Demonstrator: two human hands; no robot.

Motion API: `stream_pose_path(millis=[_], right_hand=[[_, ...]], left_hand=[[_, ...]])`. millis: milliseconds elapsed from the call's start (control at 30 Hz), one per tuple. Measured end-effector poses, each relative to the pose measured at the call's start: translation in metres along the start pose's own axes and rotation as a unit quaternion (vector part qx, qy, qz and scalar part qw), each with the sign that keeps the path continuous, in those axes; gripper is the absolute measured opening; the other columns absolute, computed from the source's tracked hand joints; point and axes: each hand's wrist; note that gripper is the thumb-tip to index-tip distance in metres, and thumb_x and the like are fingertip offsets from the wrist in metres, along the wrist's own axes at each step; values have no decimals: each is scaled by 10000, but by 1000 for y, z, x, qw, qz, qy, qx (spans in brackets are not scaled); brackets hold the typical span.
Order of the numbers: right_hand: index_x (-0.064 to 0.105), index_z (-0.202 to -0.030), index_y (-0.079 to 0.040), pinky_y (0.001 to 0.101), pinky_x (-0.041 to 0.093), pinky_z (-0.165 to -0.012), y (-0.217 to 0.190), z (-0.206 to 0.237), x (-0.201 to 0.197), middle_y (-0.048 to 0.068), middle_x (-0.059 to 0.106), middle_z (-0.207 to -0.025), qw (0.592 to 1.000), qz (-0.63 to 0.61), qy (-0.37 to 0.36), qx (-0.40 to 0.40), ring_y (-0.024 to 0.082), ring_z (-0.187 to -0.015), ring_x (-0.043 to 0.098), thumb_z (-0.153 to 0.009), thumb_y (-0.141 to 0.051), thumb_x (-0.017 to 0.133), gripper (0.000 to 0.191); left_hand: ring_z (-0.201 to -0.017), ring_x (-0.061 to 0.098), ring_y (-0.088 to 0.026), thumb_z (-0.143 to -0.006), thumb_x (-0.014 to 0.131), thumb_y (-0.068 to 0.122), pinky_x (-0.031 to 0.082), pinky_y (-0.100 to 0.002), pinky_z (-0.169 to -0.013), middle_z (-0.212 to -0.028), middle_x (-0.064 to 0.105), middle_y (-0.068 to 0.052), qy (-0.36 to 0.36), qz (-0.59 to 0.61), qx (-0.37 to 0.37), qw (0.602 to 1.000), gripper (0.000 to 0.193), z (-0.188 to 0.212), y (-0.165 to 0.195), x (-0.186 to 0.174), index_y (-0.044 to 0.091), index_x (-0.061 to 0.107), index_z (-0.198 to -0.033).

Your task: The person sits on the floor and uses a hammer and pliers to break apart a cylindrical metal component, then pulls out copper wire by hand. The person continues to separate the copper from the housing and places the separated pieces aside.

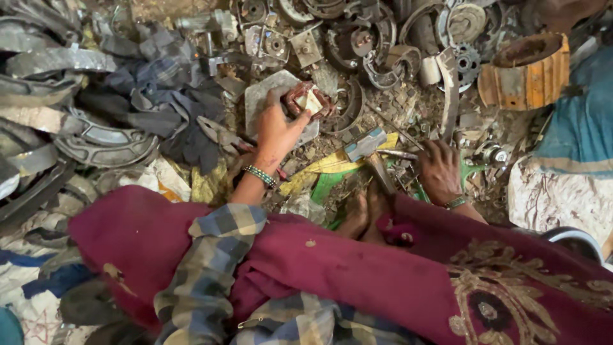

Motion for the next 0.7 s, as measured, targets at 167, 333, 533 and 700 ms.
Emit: stream_pose_path(millis=[167, 333, 533, 700], right_hand=[[669, -1274, -136, 536, 379, -1097, 12, 1, 1, 116, 548, -1411, 997, -79, -23, 11, 359, -1310, 473, -888, -204, 695, 393], [659, -1346, -117, 523, 381, -1108, -9, 12, 11, 128, 552, -1376, 997, -74, -3, 32, 356, -1296, 487, -927, -173, 672, 422], [676, -1242, -162, 534, 337, -1158, 2, 2, 13, 87, 542, -1359, 998, -56, -2, 42, 333, -1325, 473, -925, -217, 680, 322], [657, -1297, -82, 550, 304, -1150, 8, 6, 18, 128, 491, -1445, 994, -95, 14, 54, 357, -1378, 398, -955, -314, 697, 415]], left_hand=[[-1007, 720, -388, -802, 871, 300, 558, -454, -880, -1072, 743, -199, 6, 4, 11, 1000, 611, -1, -1, 5, 57, 543, -1256], [-1004, 730, -362, -793, 863, 283, 564, -441, -874, -1086, 740, -192, 9, 23, 26, 999, 613, -2, 0, 0, 47, 547, -1262], [-1015, 732, -349, -801, 853, 289, 567, -425, -897, -1099, 736, -194, -17, 24, -5, 1000, 632, -4, 2, -3, 43, 541, -1292], [-1064, 703, -367, -793, 852, 302, 543, -442, -935, -1124, 738, -207, -2, -9, 20, 1000, 618, -3, -5, -2, 63, 559, -1281]])
Point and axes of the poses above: each hand's wrist, its own z-axis away from the middle knuckle, its own x-axis out of the palm, y = z × x
